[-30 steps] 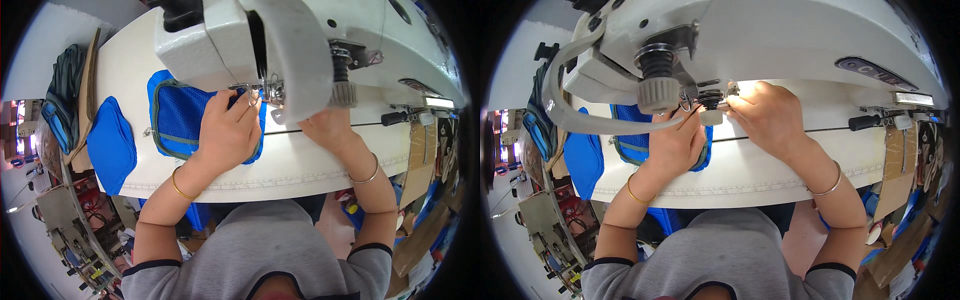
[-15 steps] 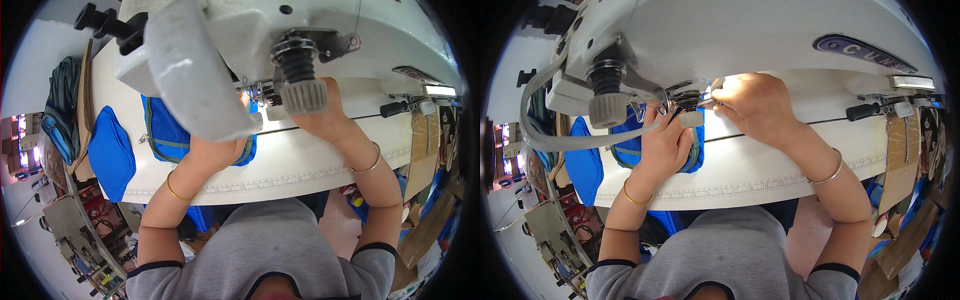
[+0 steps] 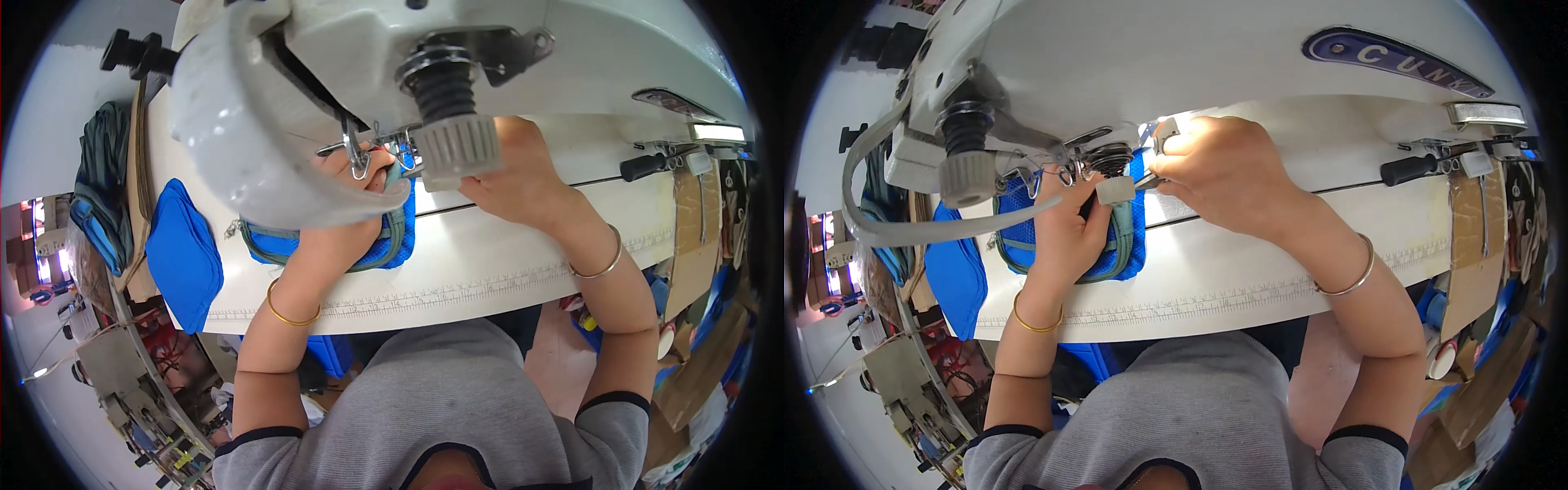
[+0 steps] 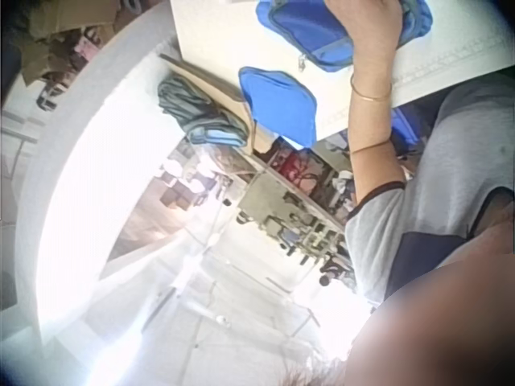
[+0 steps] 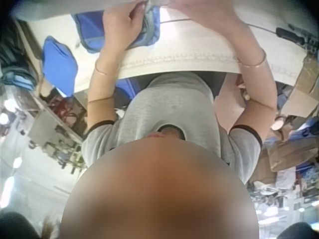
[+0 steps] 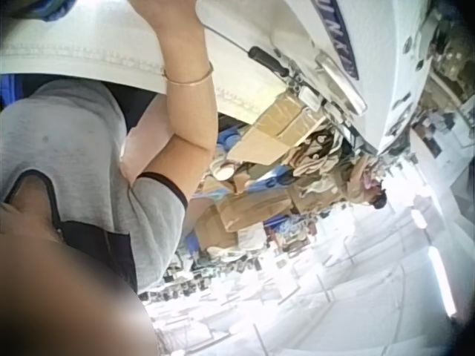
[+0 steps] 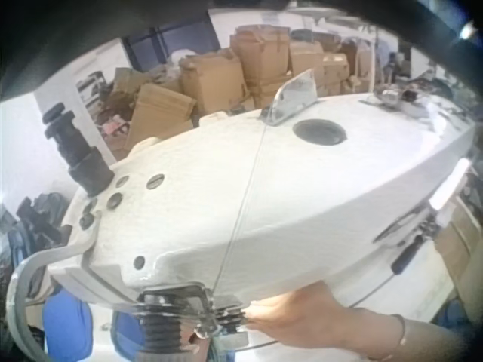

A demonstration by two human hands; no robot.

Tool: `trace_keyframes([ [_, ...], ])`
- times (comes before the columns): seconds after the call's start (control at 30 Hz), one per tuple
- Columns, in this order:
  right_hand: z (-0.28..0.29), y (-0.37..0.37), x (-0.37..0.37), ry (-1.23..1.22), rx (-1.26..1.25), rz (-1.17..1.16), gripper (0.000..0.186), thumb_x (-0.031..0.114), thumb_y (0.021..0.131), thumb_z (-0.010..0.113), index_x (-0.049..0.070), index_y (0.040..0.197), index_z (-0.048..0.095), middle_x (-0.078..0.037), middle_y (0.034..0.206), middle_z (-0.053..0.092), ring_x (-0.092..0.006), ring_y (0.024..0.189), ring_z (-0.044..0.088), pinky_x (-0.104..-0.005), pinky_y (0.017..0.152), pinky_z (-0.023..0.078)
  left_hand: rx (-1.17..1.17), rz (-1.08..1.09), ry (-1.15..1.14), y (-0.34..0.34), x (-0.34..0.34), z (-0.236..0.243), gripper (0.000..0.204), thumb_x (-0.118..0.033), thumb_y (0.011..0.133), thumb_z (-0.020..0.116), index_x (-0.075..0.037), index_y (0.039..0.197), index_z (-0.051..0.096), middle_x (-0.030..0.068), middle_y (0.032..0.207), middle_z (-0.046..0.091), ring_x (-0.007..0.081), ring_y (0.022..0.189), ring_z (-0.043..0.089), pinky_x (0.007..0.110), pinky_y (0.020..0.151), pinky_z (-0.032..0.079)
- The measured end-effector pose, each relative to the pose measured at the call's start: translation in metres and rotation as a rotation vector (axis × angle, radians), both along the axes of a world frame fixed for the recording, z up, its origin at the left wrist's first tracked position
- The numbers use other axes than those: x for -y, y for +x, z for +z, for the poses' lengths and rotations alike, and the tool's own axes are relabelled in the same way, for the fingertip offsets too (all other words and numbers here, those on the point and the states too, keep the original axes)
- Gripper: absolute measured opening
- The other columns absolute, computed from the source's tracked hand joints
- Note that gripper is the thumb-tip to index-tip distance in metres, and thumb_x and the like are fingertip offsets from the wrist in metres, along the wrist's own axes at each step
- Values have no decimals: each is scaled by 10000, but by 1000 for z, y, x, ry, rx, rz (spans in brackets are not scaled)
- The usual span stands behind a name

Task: Sewing the edges and components of a blue mesh bag using an industrial sewing machine.

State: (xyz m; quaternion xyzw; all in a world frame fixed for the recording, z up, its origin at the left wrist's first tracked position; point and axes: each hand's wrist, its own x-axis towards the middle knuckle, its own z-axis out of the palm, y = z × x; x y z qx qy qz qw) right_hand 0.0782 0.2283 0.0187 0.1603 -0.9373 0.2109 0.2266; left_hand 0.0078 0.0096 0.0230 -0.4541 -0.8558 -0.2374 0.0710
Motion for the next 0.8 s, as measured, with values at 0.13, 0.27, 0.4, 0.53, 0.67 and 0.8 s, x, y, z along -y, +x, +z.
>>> trace_keyframes([
  [0.13, -5, -2, 3, -20, 25, 8, 154, 236, 710, 781, 160, 788, 673, -6, 728, 600, -221, 704, 603, -363, 581, 489, 32, -14, 51, -2, -1, -1, 178, -47, 829, 664, -82, 999, 703, 87, 962, 700, 266, 953, 655, 416, 879, 436],
  [0.27, -12, -5, -1, -28, 25, 70, 155, 243, 714, 778, 162, 748, 649, -6, 696, 589, -231, 656, 591, -368, 569, 485, -56, -70, 14, -3, 0, -1, 181, -55, 814, 654, -77, 987, 701, 93, 1007, 696, 271, 926, 646, 416, 841, 435],
  [0.4, -12, -5, -3, -85, 24, 116, 164, 237, 718, 774, 157, 726, 631, -2, 690, 588, -230, 646, 585, -369, 563, 480, -59, -118, -58, 6, 0, 14, 228, -146, 795, 676, -73, 1010, 697, 73, 1084, 674, 298, 919, 595, 408, 819, 440],
  [0.53, -10, -3, -4, -69, 51, 90, 145, 226, 720, 771, 160, 749, 646, 4, 699, 591, -222, 667, 590, -366, 560, 475, -134, -109, -102, 11, -5, 20, 178, -128, 805, 705, -39, 959, 714, 155, 929, 677, 314, 716, 538, 432, 775, 428],
  [0.67, -2, 2, -6, -31, 97, 85, 143, 226, 728, 766, 174, 834, 684, 10, 728, 603, -215, 720, 599, -364, 564, 471, -106, -96, -40, 13, -2, 9, 205, -118, 795, 701, -18, 973, 697, 180, 989, 668, 391, 866, 571, 486, 865, 466],
  [0.8, 0, 4, -11, -14, 81, 0, 172, 239, 747, 758, 168, 891, 696, 11, 754, 617, -221, 739, 600, -376, 591, 477, -81, -106, 1, 11, 0, 5, 242, -116, 795, 690, 9, 1002, 690, 169, 1024, 674, 405, 995, 581, 445, 803, 498],
])
